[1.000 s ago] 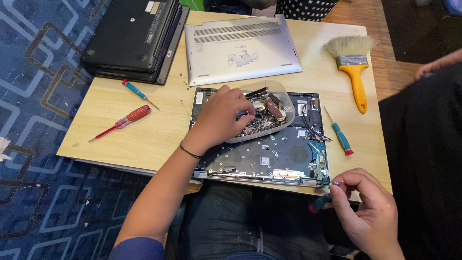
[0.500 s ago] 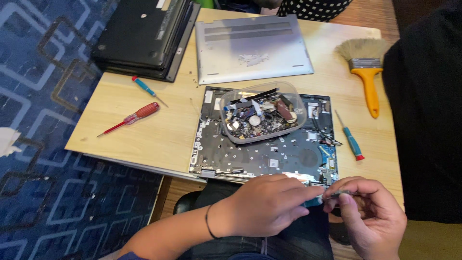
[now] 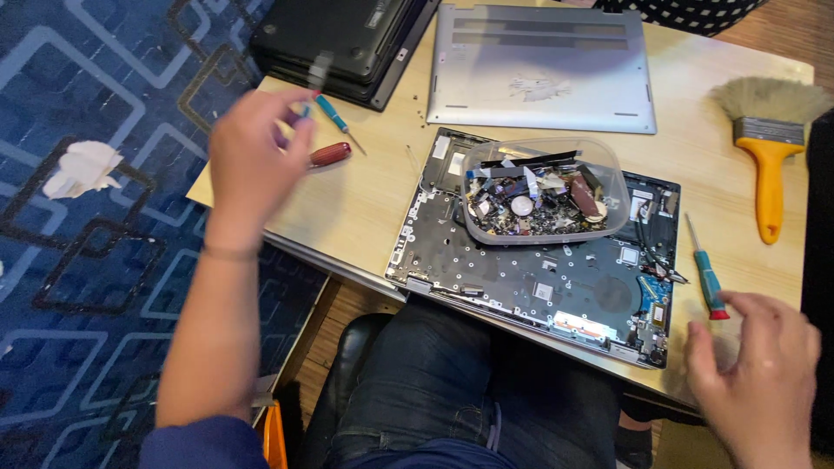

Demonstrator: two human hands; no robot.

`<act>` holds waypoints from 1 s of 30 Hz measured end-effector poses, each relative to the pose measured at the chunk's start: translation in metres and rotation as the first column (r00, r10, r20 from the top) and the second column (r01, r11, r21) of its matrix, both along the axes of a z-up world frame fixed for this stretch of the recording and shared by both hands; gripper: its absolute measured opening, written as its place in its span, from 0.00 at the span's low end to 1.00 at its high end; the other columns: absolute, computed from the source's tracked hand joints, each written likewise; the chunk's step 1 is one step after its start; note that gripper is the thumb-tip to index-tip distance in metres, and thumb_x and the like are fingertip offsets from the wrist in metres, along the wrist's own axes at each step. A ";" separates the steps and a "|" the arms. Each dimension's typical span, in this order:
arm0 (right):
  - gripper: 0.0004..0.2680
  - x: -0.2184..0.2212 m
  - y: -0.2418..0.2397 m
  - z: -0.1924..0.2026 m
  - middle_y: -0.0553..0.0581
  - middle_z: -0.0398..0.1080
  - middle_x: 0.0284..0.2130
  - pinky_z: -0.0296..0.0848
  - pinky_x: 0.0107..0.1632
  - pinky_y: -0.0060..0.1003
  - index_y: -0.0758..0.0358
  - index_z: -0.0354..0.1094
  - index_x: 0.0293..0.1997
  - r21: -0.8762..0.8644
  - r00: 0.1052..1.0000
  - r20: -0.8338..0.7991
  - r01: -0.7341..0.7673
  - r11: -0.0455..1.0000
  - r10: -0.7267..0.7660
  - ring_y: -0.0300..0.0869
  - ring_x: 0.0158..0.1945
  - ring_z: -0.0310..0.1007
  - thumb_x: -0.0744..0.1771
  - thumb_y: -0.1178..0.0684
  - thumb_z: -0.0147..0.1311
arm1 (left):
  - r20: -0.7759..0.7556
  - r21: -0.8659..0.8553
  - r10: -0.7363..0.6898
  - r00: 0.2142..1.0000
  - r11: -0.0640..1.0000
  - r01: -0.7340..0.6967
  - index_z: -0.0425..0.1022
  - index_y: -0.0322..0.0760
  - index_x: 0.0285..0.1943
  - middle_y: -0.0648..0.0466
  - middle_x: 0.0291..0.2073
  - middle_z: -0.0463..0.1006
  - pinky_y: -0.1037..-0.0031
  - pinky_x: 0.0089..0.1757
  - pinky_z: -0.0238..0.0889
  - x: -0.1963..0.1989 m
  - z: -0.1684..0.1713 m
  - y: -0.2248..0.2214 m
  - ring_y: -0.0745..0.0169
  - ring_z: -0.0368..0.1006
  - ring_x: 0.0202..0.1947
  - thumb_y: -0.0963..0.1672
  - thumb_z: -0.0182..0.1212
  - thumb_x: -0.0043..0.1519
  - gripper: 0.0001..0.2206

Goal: Repairing internal components of a laptop using a screwdriver

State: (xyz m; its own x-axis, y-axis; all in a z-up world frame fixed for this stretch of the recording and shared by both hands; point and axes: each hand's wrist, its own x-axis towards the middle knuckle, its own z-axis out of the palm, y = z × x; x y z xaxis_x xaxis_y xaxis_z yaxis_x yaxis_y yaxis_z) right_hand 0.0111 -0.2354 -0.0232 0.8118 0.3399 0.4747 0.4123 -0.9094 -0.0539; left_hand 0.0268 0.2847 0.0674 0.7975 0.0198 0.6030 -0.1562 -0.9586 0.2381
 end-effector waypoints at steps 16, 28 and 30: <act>0.08 0.034 -0.030 -0.039 0.65 0.58 0.46 0.57 0.44 0.35 0.76 0.65 0.61 0.555 0.964 -0.256 0.203 0.807 -0.067 0.44 0.39 0.56 0.74 0.68 0.48 | -0.195 0.203 0.353 0.915 0.927 -0.314 0.77 0.41 0.47 0.45 0.39 0.75 0.51 0.37 0.62 0.035 -0.059 0.052 0.38 0.68 0.39 0.44 0.58 0.57 0.11; 0.23 0.181 0.051 0.030 0.48 0.64 0.17 0.58 0.19 0.21 0.55 0.67 0.31 0.917 0.832 -0.364 0.398 0.007 0.420 0.32 0.13 0.59 0.62 0.23 0.44 | -0.717 -0.069 -0.379 0.585 0.873 0.482 0.74 0.43 0.48 0.52 0.42 0.77 0.59 0.35 0.62 0.154 -0.027 -0.141 0.49 0.71 0.41 0.52 0.58 0.59 0.15; 0.16 0.189 0.097 0.048 0.60 0.66 0.23 0.54 0.17 0.28 0.54 0.56 0.46 0.965 0.918 -0.194 0.242 -0.100 0.347 0.36 0.13 0.55 0.65 0.34 0.44 | -0.813 -0.084 -0.344 0.470 0.868 0.490 0.67 0.46 0.28 0.59 0.29 0.75 0.66 0.30 0.58 0.173 -0.033 -0.145 0.58 0.68 0.31 0.42 0.55 0.55 0.04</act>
State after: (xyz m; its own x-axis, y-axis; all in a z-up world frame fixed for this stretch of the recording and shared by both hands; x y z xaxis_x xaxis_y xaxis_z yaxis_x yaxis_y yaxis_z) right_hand 0.1997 -0.1388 0.0248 0.9769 -0.1952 0.0874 0.1417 0.2843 -0.9482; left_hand 0.2002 0.1393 0.0341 0.8273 -0.4735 -0.3025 -0.3681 -0.8635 0.3448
